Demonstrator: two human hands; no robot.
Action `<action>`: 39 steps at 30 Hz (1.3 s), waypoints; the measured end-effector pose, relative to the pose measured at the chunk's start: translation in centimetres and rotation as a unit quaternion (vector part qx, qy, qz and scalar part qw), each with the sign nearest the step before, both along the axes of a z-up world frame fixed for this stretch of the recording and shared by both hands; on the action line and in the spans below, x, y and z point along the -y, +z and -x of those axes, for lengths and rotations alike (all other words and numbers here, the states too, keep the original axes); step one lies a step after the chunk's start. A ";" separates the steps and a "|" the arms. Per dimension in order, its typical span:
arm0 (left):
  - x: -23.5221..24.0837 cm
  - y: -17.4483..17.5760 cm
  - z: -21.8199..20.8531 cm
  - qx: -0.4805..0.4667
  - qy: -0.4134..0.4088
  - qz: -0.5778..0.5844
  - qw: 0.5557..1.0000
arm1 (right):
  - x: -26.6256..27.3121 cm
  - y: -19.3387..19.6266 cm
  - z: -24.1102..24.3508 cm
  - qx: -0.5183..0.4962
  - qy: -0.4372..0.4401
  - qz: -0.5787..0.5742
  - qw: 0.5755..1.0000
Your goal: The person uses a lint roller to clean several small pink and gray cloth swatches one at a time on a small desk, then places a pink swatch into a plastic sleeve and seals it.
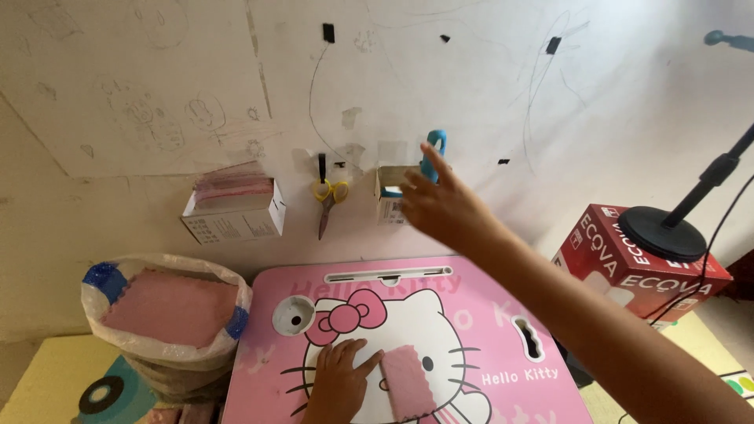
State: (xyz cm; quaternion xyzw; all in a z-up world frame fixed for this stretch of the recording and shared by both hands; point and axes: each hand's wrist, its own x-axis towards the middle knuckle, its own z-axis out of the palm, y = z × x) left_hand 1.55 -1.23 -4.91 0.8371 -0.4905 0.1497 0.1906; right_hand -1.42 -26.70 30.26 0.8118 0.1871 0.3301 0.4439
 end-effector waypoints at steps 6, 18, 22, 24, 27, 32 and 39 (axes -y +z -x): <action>-0.2 1.0 0.5 0.045 -0.002 0.023 0.999 | -3.4 -8.2 3.4 -0.092 0.091 -0.062 0.990; -0.7 3.0 1.5 0.046 -0.010 0.026 0.999 | -1.3 -27.1 7.9 -0.278 -0.021 -0.612 0.740; -0.6 4.2 1.8 0.045 -0.018 0.055 0.997 | -1.2 -28.2 8.4 -0.239 0.009 -0.630 0.738; -0.7 5.7 1.9 0.073 -0.005 0.059 0.996 | -1.5 -28.0 8.2 -0.245 0.016 -0.615 0.749; -1.2 7.8 2.2 0.084 0.031 0.076 0.993 | -1.6 -28.1 8.3 -0.237 0.032 -0.604 0.761; -1.9 13.0 -0.5 -0.069 0.188 0.108 0.974 | -1.5 -28.3 8.4 -0.224 0.048 -0.608 0.760; -3.6 23.7 -10.0 0.208 0.241 0.168 0.933 | -1.1 -29.5 7.9 -0.255 -0.044 -0.628 0.733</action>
